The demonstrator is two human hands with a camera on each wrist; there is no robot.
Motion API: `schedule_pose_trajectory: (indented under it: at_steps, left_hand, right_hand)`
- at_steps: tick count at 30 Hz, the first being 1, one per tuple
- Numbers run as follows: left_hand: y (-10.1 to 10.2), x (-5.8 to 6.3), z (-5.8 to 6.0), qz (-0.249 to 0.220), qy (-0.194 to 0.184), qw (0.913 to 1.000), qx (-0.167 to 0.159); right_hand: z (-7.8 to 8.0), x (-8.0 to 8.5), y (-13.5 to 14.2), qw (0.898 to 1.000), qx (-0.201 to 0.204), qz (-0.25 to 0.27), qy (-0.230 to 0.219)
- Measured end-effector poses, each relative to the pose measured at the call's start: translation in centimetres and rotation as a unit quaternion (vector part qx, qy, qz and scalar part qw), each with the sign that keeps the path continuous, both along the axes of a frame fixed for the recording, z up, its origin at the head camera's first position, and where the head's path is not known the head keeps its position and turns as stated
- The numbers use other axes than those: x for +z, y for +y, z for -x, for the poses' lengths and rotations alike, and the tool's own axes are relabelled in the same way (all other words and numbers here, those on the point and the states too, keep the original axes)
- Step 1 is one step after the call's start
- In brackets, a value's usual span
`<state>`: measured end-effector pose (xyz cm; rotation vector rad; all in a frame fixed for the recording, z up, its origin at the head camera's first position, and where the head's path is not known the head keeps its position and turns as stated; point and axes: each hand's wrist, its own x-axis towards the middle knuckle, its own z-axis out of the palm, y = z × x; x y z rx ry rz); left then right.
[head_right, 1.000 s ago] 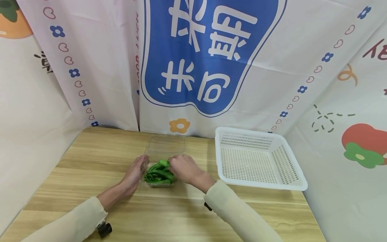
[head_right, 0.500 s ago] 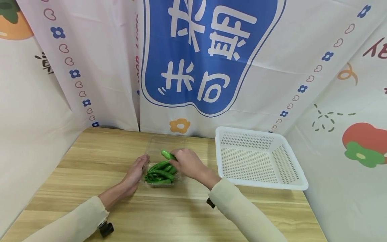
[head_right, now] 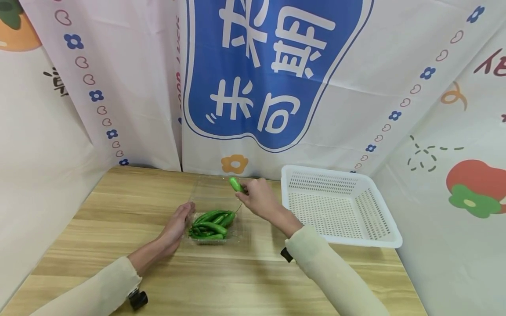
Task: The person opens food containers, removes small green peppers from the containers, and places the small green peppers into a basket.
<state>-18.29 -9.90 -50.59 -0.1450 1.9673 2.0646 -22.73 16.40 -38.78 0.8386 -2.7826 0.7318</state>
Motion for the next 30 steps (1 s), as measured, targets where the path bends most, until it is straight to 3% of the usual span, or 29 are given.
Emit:
schedule_pose_trajectory:
  at_steps: [18,30]
  left_hand:
    - [0.0,0.0,0.0,0.005,0.002,1.0000,-0.003]
    - [0.0,-0.1,0.0,0.011,-0.001,0.9999,-0.010]
  right_hand:
    - [1.6,4.6,4.5,0.992,-0.119,-0.044,-0.001]
    - [3.1,6.5,7.7,0.973,-0.199,-0.099,-0.059]
